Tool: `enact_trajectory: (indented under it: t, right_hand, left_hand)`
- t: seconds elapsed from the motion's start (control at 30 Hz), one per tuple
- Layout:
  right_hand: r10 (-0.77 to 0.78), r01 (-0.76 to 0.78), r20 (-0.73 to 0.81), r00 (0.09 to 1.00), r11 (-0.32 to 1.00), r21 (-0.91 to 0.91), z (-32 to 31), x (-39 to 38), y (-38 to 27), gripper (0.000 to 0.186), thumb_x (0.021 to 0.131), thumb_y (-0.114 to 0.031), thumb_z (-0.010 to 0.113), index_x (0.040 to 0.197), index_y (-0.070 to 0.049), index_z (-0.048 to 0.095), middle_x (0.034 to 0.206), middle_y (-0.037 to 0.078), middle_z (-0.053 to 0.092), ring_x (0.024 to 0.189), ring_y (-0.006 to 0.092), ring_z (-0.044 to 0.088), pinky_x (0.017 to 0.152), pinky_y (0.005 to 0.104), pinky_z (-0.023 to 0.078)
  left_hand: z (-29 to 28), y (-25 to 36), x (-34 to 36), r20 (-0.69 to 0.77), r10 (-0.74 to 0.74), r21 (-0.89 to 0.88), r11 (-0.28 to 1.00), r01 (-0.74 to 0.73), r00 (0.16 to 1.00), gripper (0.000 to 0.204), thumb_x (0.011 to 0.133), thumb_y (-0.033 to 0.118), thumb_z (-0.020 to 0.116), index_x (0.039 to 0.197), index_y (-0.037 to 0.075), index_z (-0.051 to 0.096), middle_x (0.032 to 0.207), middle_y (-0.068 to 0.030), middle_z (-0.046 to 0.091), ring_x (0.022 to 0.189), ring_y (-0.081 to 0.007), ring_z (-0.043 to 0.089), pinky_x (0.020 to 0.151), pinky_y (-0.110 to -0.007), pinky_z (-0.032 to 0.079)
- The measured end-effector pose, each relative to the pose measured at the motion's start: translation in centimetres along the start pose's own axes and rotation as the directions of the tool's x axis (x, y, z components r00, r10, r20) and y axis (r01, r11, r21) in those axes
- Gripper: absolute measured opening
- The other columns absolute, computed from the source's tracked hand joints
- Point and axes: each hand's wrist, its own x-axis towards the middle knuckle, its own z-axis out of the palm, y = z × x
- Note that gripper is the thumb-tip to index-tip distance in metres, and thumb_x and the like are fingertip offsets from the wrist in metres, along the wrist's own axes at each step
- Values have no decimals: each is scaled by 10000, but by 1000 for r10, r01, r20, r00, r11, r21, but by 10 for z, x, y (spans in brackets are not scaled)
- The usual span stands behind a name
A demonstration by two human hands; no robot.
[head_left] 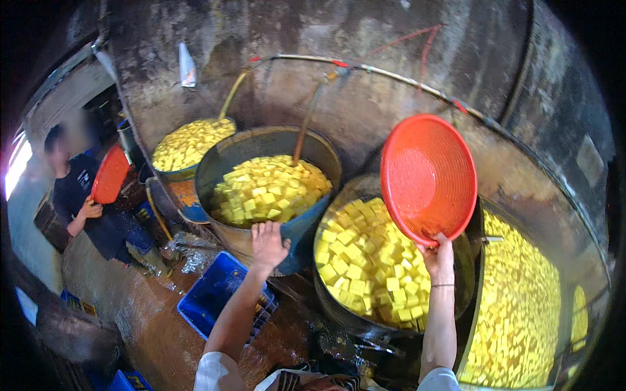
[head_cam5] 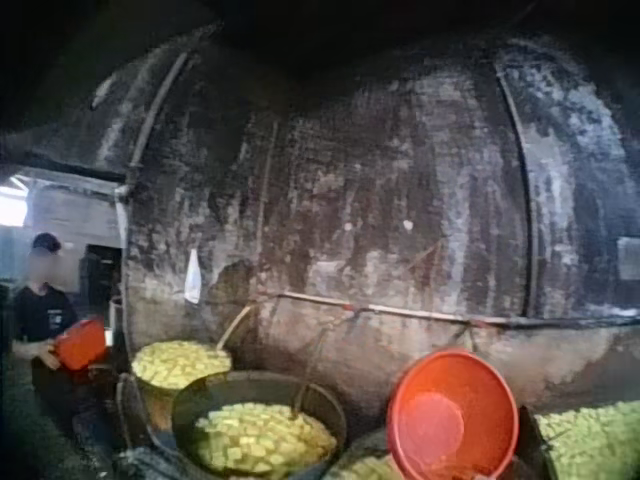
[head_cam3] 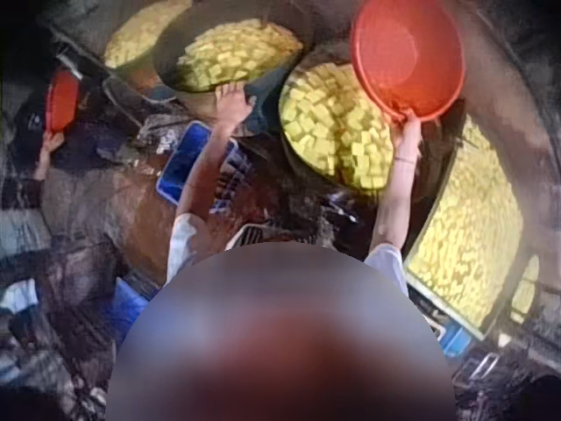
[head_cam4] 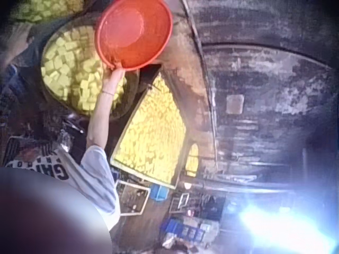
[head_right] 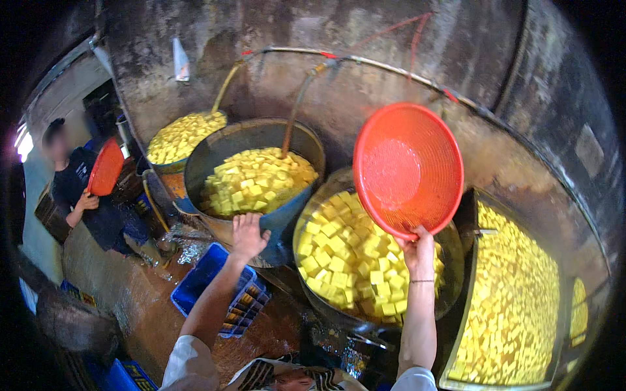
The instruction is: The person uses a red plastic strainer to scoop yellow cubed food items from a large rectangular metal tray filled with liquid and transfers them into a large round metal pot. The person repeats this scooping and transferring action multiple times.
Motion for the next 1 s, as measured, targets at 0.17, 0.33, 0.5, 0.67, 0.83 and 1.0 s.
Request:
enact_trajectory:
  t: [0.17,0.33,0.5,0.67,0.83,1.0]
  right_hand:
    - [-177,155,-137,975,975,-156,-121,-100,-61,300,812,-6,496,1111,22,501,1068,150,611,952,323,654,681,439,627]
    - [-288,264,-239,928,956,-128,-162,-167,-115,295,843,-93,490,1125,-12,526,1088,138,621,914,267,646,782,453,587]
    - [-467,420,-451,761,884,-206,-242,-225,-152,327,841,-40,489,1162,25,489,1061,134,618,910,280,660,680,468,613]
    - [-517,442,-538,666,854,-273,-330,-242,-206,406,827,-5,484,1232,4,456,1083,144,589,819,311,670,657,507,607]
    - [-662,305,-557,501,737,-603,-467,-235,-299,435,819,8,483,1253,-25,478,1087,127,617,849,285,666,694,464,590]
    - [-833,-151,-479,276,454,-878,-627,-219,-406,506,763,5,524,1267,-31,537,979,184,682,874,306,669,770,390,526]
  left_hand:
    - [18,19,3,88,-18,61,998,13,996,592,782,427,662,1229,60,534,1191,-150,551,1189,-311,474,1087,-483,269]
    - [77,-81,18,-262,62,-69,994,-83,963,656,692,413,730,1206,40,565,1232,-140,584,1195,-353,487,1034,-488,339]
    - [57,156,-8,-341,181,-279,918,-283,922,698,776,163,719,1370,-26,405,1412,-241,416,1328,-391,364,1082,-492,307]
    - [78,398,-55,-75,525,-599,655,-460,847,728,824,238,693,1425,25,340,1485,-265,294,1381,-427,269,1142,-501,226]
    - [130,553,-61,75,578,-732,585,-349,812,883,823,319,703,1477,1,202,1530,-262,196,1415,-413,200,1161,-486,184]
    - [184,600,-40,254,399,-496,836,-235,881,943,839,243,649,1466,-118,45,1538,-315,103,1436,-409,148,1187,-409,138]
